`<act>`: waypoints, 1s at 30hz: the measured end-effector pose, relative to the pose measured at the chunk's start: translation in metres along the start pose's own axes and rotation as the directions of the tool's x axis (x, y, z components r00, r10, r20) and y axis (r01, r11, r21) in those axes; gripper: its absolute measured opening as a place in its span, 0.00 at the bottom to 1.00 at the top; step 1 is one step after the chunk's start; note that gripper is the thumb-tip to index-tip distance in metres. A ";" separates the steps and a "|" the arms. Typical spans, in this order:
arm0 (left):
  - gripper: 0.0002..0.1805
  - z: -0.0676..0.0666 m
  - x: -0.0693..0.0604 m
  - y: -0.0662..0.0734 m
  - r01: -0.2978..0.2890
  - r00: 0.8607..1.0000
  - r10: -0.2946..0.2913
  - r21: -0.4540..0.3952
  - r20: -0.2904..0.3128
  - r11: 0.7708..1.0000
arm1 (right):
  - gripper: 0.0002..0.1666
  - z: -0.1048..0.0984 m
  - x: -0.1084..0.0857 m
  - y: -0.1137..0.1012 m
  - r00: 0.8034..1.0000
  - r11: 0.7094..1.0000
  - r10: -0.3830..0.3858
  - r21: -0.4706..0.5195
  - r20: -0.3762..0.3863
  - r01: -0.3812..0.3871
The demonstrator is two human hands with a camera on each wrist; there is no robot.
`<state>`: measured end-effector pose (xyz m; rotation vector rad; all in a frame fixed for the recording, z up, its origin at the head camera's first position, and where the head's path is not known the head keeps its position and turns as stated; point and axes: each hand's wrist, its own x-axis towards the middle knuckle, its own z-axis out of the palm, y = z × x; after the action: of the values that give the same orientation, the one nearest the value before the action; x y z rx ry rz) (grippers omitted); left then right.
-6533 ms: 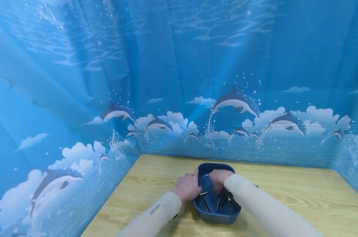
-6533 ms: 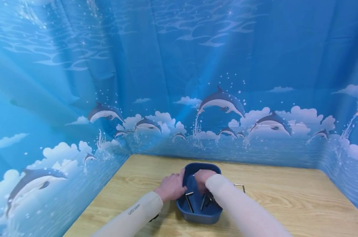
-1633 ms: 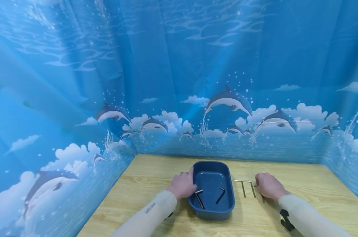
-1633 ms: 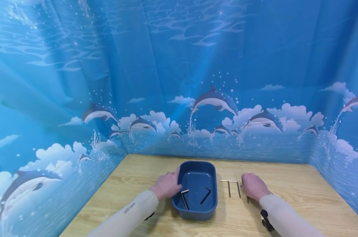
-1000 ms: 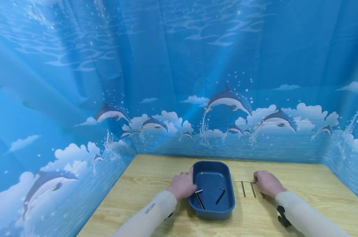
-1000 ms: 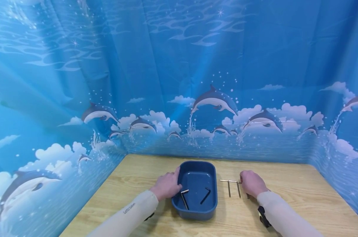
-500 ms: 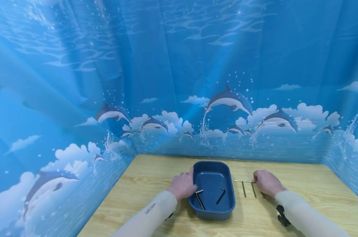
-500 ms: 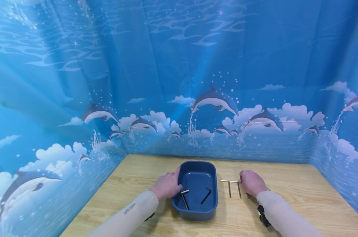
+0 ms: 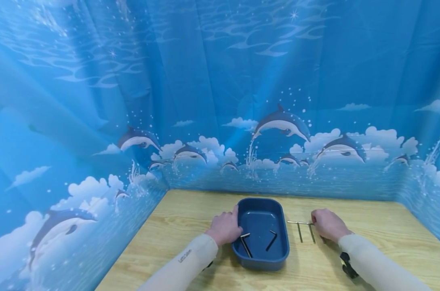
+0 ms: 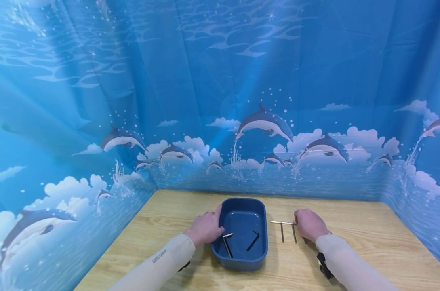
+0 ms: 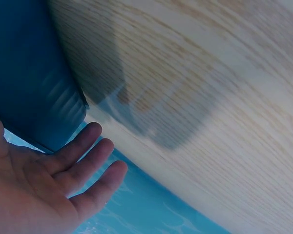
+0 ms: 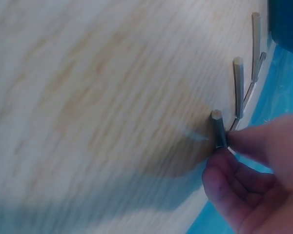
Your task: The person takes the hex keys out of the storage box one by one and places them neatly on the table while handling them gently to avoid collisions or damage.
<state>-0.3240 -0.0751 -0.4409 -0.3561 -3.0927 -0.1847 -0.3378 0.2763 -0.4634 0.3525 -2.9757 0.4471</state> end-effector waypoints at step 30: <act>0.41 0.001 -0.002 -0.001 -0.020 1.000 0.020 0.020 -0.007 1.000 | 0.23 -0.040 0.011 -0.116 0.989 0.989 -0.144 -0.018 0.045 0.144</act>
<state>-0.3221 -0.0760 -0.4418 -0.3847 -3.0800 -0.1540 -0.3167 0.1786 -0.3918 0.5778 -2.9675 0.3971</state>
